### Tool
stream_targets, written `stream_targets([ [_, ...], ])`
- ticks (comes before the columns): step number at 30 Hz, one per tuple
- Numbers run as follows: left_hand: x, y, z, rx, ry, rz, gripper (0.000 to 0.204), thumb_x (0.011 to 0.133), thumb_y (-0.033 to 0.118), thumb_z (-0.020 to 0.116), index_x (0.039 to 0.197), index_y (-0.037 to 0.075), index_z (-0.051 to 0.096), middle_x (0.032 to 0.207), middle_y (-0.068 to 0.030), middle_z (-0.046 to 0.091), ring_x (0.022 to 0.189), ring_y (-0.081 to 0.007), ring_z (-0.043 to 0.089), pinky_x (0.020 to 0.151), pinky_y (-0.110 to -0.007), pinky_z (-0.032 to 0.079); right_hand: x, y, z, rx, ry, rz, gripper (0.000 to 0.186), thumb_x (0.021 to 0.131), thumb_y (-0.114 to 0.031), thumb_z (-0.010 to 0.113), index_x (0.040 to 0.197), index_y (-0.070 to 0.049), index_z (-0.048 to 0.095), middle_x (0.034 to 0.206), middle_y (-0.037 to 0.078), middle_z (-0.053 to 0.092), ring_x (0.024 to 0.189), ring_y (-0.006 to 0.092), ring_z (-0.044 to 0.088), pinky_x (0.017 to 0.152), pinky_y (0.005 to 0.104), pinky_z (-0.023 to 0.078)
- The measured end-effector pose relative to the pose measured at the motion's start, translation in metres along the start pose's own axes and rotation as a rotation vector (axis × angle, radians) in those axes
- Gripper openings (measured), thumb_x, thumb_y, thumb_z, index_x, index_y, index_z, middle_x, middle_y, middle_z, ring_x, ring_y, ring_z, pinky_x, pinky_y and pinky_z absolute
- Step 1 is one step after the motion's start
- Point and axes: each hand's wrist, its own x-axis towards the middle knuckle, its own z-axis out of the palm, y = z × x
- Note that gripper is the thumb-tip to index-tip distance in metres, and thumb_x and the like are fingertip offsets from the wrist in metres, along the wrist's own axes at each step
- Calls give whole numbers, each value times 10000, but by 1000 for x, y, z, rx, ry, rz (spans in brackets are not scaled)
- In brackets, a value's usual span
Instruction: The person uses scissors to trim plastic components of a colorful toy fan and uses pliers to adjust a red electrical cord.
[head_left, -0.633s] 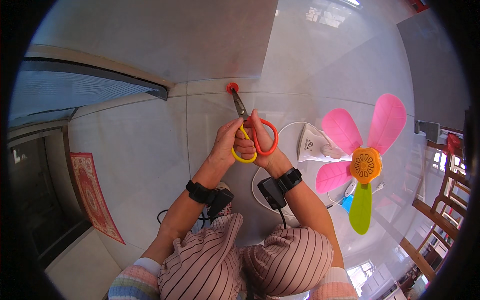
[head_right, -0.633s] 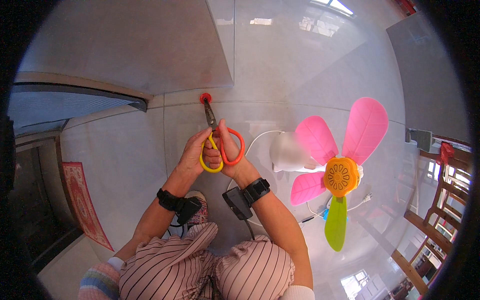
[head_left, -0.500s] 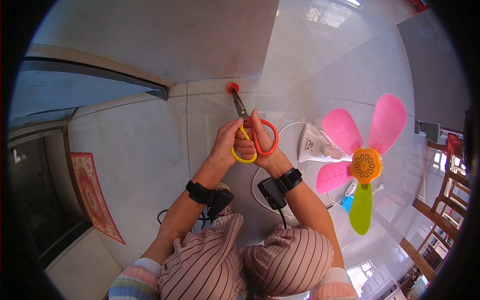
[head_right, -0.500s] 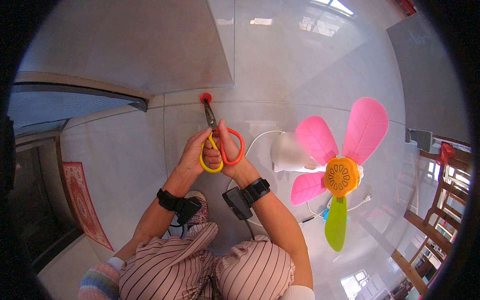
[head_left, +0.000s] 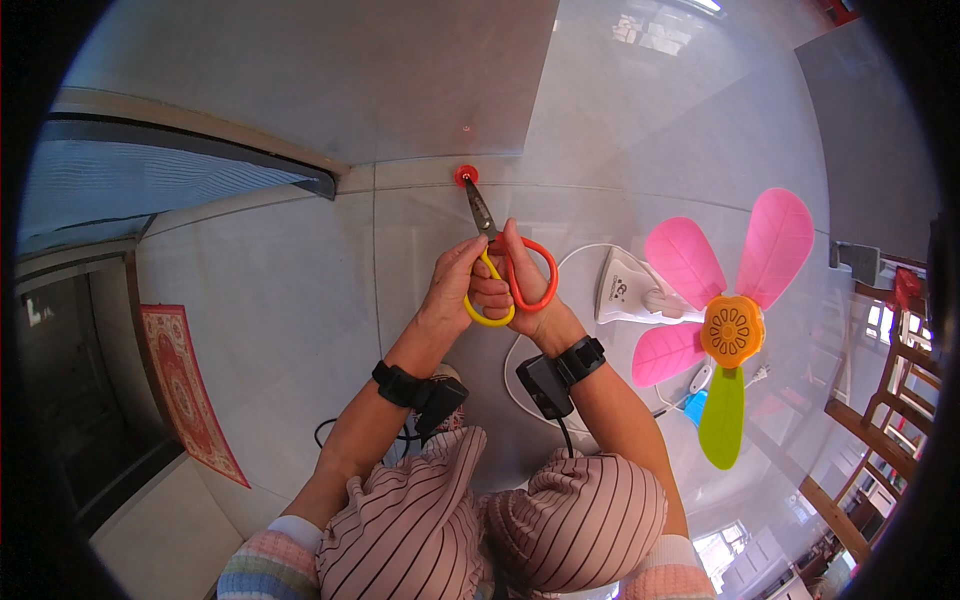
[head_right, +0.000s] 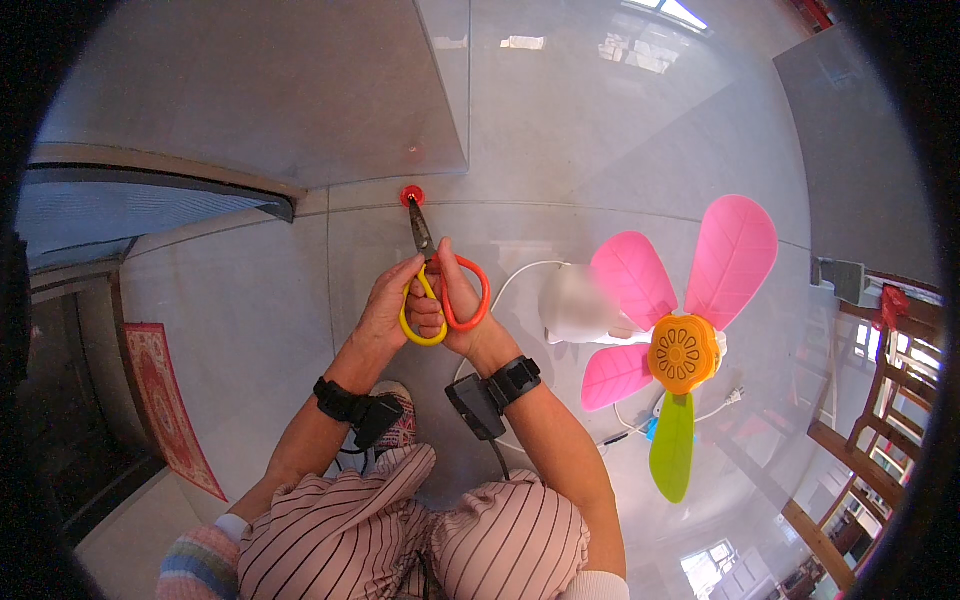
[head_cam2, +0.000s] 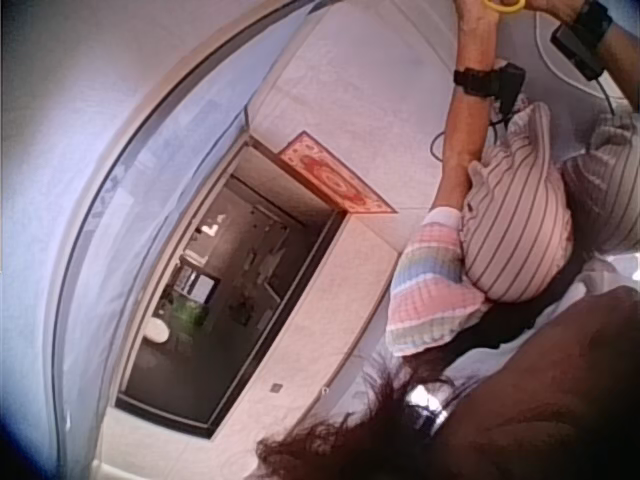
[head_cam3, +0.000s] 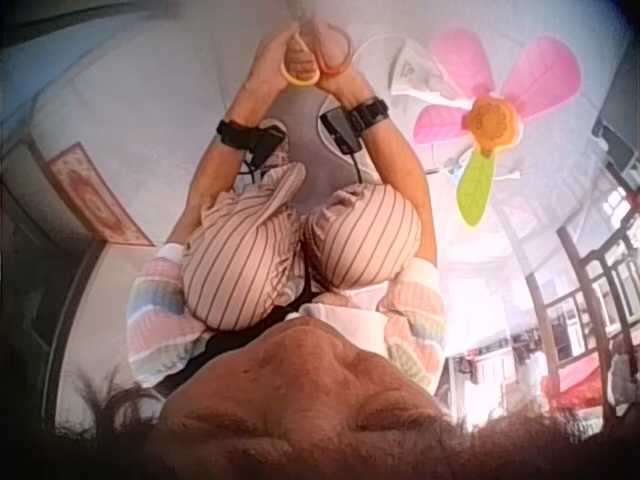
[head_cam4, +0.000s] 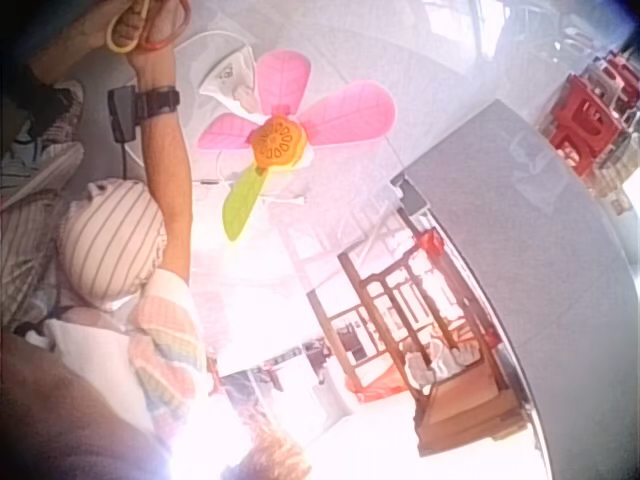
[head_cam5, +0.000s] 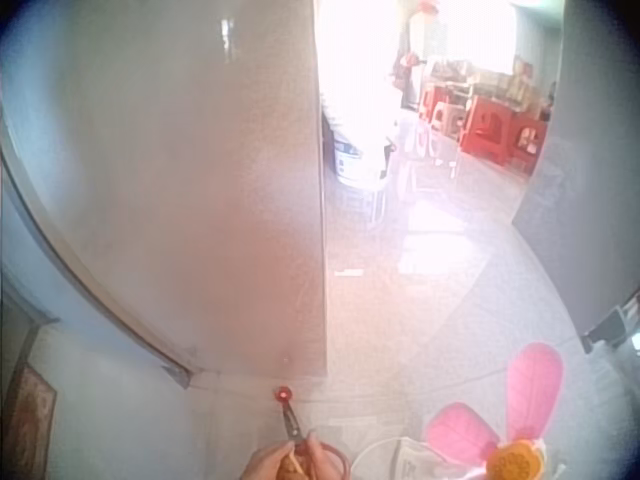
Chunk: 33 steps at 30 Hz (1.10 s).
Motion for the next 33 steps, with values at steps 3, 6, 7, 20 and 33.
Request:
stream_targets([
  [3,0,0,-1,4,-7,-6,190,888,259,503,879,73,537,708,19,505,565,-60,510,496,-171,447,0,0,0,-1,-5,-3,644,771,-738,305,632,-121,427,452,-57,319,346,49,305,339,164,253],
  [6,0,0,0,-1,10,-6,187,888,257,503,874,74,537,689,27,490,562,-58,506,494,-167,440,0,0,0,-9,-3,-10,643,774,-736,304,632,-121,430,452,-56,322,346,50,308,339,164,254],
  [7,1,-1,-2,6,11,-2,184,888,255,502,871,75,536,679,31,480,560,-56,503,492,-165,437,0,0,0,-9,-4,-9,643,774,-736,304,632,-121,430,452,-56,322,346,50,308,339,164,254],
  [20,1,-1,1,-9,8,-11,174,888,251,506,826,90,522,646,40,459,546,-46,489,489,-162,428,1,0,-1,20,-21,1,647,766,-741,307,620,-122,426,450,-53,326,347,54,314,344,161,256],
  [33,0,0,1,8,22,-13,190,888,262,505,878,77,545,710,27,495,605,-52,511,533,-167,449,1,0,0,23,-23,-3,647,776,-733,298,624,-118,429,447,-52,328,344,55,318,340,163,260],
])
